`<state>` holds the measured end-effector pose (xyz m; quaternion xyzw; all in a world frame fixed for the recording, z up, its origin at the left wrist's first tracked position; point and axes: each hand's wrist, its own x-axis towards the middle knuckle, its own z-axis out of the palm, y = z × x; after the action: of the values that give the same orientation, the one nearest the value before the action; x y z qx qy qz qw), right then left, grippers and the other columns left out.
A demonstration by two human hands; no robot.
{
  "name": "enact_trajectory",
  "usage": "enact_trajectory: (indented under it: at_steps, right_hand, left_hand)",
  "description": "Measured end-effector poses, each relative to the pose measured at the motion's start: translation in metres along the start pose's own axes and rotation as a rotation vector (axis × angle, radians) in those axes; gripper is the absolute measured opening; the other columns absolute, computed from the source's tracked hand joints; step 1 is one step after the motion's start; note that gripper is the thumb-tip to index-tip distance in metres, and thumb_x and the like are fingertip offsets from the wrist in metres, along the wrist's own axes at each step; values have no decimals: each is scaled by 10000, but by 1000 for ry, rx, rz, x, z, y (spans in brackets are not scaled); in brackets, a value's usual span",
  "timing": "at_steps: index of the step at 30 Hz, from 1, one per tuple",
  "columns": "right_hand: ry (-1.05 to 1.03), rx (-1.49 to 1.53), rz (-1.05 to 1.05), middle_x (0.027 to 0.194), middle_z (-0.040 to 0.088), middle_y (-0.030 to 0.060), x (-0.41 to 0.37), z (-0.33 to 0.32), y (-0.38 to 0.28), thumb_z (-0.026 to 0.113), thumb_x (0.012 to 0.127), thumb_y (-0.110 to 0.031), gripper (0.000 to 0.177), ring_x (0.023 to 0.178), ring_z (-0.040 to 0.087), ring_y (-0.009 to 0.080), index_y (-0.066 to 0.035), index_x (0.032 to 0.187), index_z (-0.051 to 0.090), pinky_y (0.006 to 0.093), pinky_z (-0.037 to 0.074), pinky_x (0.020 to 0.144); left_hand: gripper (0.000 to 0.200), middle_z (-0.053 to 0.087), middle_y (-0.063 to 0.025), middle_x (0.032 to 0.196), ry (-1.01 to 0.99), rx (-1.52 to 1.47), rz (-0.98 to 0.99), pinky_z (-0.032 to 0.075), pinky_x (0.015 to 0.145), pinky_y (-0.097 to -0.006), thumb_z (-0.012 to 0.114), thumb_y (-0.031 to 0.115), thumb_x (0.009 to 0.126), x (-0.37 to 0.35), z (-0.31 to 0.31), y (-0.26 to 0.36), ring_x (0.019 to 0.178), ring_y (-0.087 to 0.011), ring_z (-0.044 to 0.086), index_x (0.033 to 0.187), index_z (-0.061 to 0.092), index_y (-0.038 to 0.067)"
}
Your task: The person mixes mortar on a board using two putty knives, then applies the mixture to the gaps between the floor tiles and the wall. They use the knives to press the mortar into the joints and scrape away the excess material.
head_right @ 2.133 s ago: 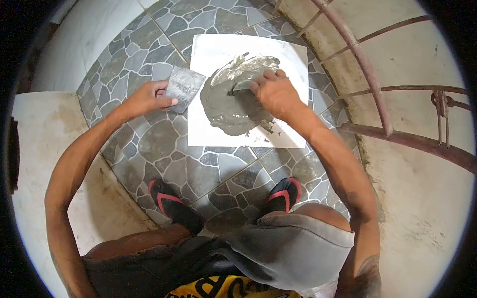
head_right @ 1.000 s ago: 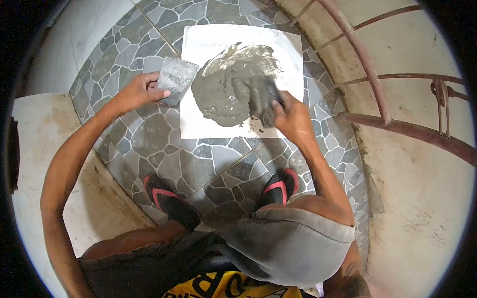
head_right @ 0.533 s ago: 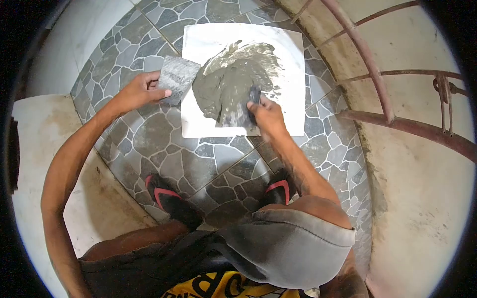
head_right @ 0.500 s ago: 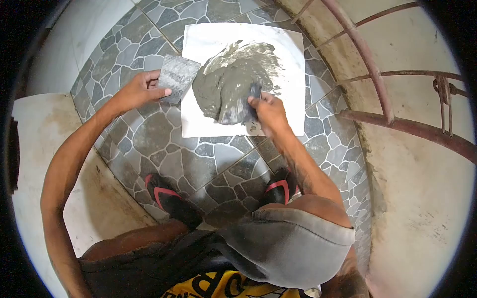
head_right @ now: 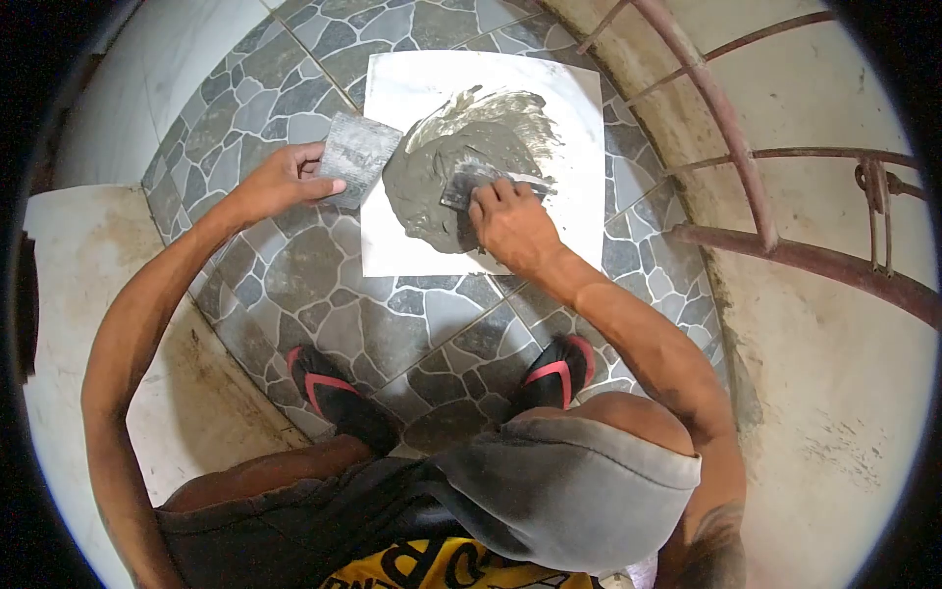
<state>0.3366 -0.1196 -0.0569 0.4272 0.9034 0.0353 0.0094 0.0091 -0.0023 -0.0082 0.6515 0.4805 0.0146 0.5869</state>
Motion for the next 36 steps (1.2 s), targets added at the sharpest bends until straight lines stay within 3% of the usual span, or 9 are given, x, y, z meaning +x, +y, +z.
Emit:
enact_trajectory:
  at_steps: [2,7,10,17,22,27,30,31,36]
  right_hand:
    - [-101,32,31,947,628,116,2,-21,12,585,799,-96,355,913,601,259,5,1138,611,368,485,806]
    - [177,2,63,866,631,114,4,-34,19,583,787,-103,264,861,605,263,13,1017,637,380,489,737]
    - [120,-28,-114,859,633,109,-5,1,7,584,789,-111,284,871,606,261,15,1036,645,378,486,745]
    - [100,24,32,887,641,101,-10,-36,20,594,789,-119,284,886,604,251,14,1033,651,375,472,743]
    - [36,102,-116,969,657,107,-25,-11,2,608,783,-129,341,934,607,254,40,1079,637,385,474,784]
    - [53,287,306,828,650,105,-51,-40,22,645,775,-54,221,739,637,226,-36,995,645,340,511,670]
    - [-17,1096,900,730,619,55,-83,-25,21,629,841,-53,127,646,588,171,-19,964,630,323,479,599]
    - [-149,1152,1007,788,620,7,-96,-14,23,609,913,-41,40,668,580,104,-13,933,631,255,457,574]
    - [76,1752,1472,770,612,15,-132,15,-20,628,883,14,86,618,554,108,-68,861,615,248,404,492]
  left_hand:
    - [386,668,12,960,-37,14,-27,482,715,-226,693,187,901,-1,-2,3,806,-52,582,1240,607,23]
    - [406,661,12,960,-19,-52,-27,483,716,-223,698,201,899,-6,1,9,806,-48,577,1249,597,23]
    - [418,667,4,974,-30,-18,-36,490,733,-226,701,203,897,1,0,-1,824,-52,590,1258,591,22]
    - [392,673,-8,1001,-31,-31,-41,482,739,-224,698,190,901,-1,3,9,829,-54,586,1233,602,5]
    - [316,594,20,808,1,-26,21,457,649,-229,705,232,896,3,7,5,711,-56,553,1108,636,8]
    - [359,634,15,881,-6,-11,-24,471,692,-229,705,211,893,0,2,4,760,-58,572,1180,624,11]
    - [310,556,47,725,32,-36,17,455,622,-237,707,254,895,-1,5,-1,667,-54,537,1089,653,19]
    - [314,562,48,731,43,-33,2,456,626,-237,707,254,895,-3,6,3,669,-55,537,1101,653,22]
    - [348,646,19,830,23,-21,-23,474,659,-234,707,254,893,2,4,-2,700,-61,569,1157,647,34]
